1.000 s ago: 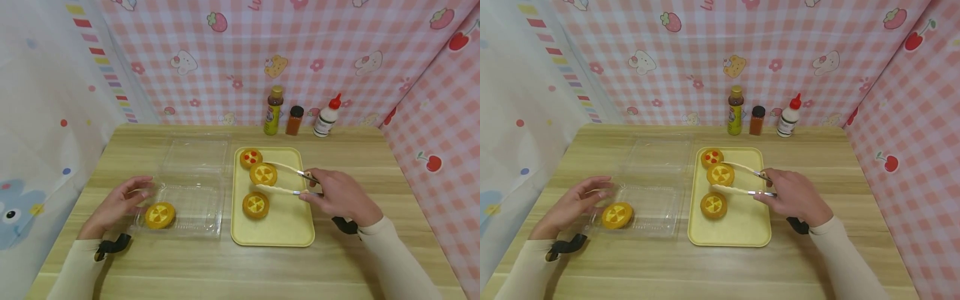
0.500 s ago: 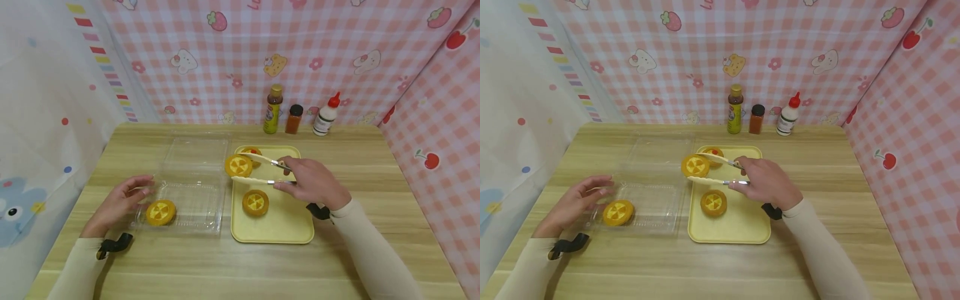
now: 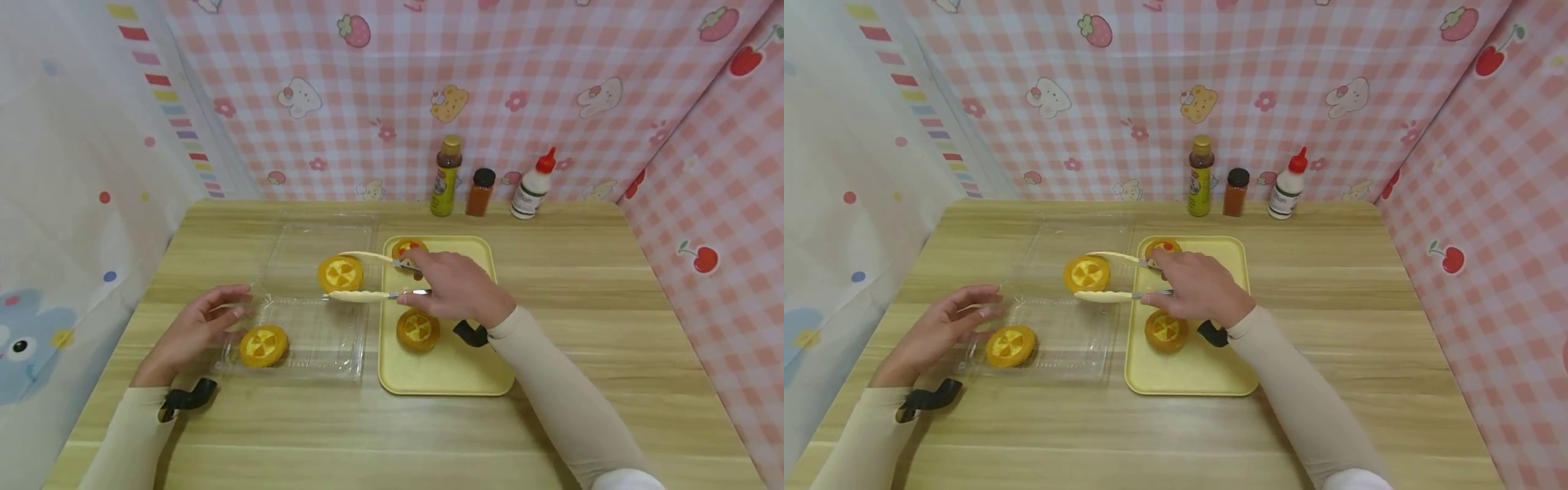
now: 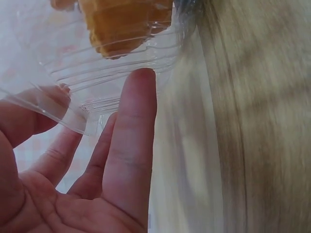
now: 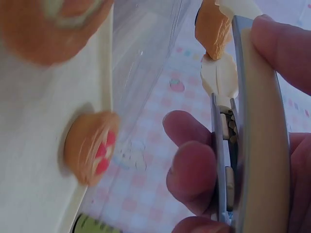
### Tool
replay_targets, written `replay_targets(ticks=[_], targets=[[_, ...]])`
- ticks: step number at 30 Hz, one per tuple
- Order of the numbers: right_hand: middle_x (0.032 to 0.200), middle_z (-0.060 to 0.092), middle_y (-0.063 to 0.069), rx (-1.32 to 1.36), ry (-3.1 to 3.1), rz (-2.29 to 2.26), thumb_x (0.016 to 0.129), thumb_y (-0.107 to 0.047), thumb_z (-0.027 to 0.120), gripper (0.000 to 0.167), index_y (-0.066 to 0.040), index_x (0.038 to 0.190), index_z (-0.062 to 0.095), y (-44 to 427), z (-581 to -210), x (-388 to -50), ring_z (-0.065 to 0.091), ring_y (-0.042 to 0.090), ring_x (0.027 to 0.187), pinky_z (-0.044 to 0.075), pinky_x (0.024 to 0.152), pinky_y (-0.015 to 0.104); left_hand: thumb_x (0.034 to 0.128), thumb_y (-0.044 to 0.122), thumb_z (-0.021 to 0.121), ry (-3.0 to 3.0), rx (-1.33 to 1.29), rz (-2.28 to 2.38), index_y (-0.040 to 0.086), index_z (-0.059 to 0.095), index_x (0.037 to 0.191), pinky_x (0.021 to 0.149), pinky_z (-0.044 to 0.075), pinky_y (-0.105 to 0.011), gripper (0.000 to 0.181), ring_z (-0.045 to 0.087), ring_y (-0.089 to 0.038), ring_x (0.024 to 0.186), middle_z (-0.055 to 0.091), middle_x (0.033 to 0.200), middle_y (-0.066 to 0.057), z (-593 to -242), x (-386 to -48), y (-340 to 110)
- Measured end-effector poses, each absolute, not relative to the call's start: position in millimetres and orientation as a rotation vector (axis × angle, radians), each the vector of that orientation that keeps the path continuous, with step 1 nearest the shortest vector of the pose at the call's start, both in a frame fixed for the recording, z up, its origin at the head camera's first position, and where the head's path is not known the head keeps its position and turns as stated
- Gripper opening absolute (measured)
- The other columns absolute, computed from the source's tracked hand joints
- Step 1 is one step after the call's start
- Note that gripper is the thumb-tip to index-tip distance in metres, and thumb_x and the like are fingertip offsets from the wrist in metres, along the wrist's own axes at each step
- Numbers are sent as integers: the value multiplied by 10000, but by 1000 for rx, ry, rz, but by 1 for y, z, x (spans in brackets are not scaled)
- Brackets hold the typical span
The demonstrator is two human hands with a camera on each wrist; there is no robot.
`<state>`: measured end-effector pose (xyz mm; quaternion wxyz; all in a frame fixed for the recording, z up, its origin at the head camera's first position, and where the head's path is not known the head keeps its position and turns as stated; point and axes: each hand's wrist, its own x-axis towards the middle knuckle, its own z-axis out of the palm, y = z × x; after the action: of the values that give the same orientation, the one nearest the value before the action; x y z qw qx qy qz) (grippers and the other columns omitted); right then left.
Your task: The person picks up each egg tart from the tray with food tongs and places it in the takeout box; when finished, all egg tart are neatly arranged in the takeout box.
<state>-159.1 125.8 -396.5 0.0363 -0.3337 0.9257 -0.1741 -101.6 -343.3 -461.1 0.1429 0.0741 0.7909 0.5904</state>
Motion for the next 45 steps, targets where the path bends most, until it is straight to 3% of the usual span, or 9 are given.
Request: replay_targets(ticks=[12, 19, 28, 37, 45], targets=[[1095, 756, 32, -1064, 2771, -546, 963, -583, 710, 649, -155, 1432, 576, 90, -405, -162, 674, 151, 881, 595, 757, 386, 1105, 189, 582, 2272, 220, 1697, -20, 426, 1542, 837, 655, -306, 508, 692, -38, 1157, 613, 1375, 34, -459, -106, -340], [1295, 726, 67, -1111, 2771, -515, 965, -579, 713, 668, -135, 1448, 592, 71, -406, -157, 706, 208, 1071, 615, 896, 418, 1104, 182, 584, 2275, 210, 1693, -35, 423, 1533, 844, 656, -323, 507, 689, -37, 1159, 598, 1380, 29, -458, -104, -341], [1207, 576, 10, -1194, 2821, -414, 958, -599, 708, 634, -143, 1394, 644, 53, -415, -154, 549, 122, 843, 527, 685, 269, 1107, 173, 575, 2282, 224, 1685, -73, 402, 1522, 841, 657, -329, 512, 689, -34, 1155, 593, 1375, 22, -455, -102, -340], [1191, 589, 1, -1173, 2828, -346, 954, -614, 699, 643, -145, 1391, 662, 34, -418, -149, 560, 126, 951, 554, 745, 275, 1106, 142, 571, 2284, 266, 1697, -54, 423, 1516, 841, 657, -331, 478, 690, -57, 1169, 591, 1388, 23, -458, -100, -344], [1157, 587, -9, -1096, 2833, -306, 912, -634, 742, 675, -170, 1398, 677, 24, -413, -146, 577, 135, 917, 507, 596, 262, 1105, 146, 573, 2288, 254, 1695, -58, 417, 1515, 834, 658, -327, 484, 688, -52, 1160, 588, 1385, 26, -457, -101, -344]])
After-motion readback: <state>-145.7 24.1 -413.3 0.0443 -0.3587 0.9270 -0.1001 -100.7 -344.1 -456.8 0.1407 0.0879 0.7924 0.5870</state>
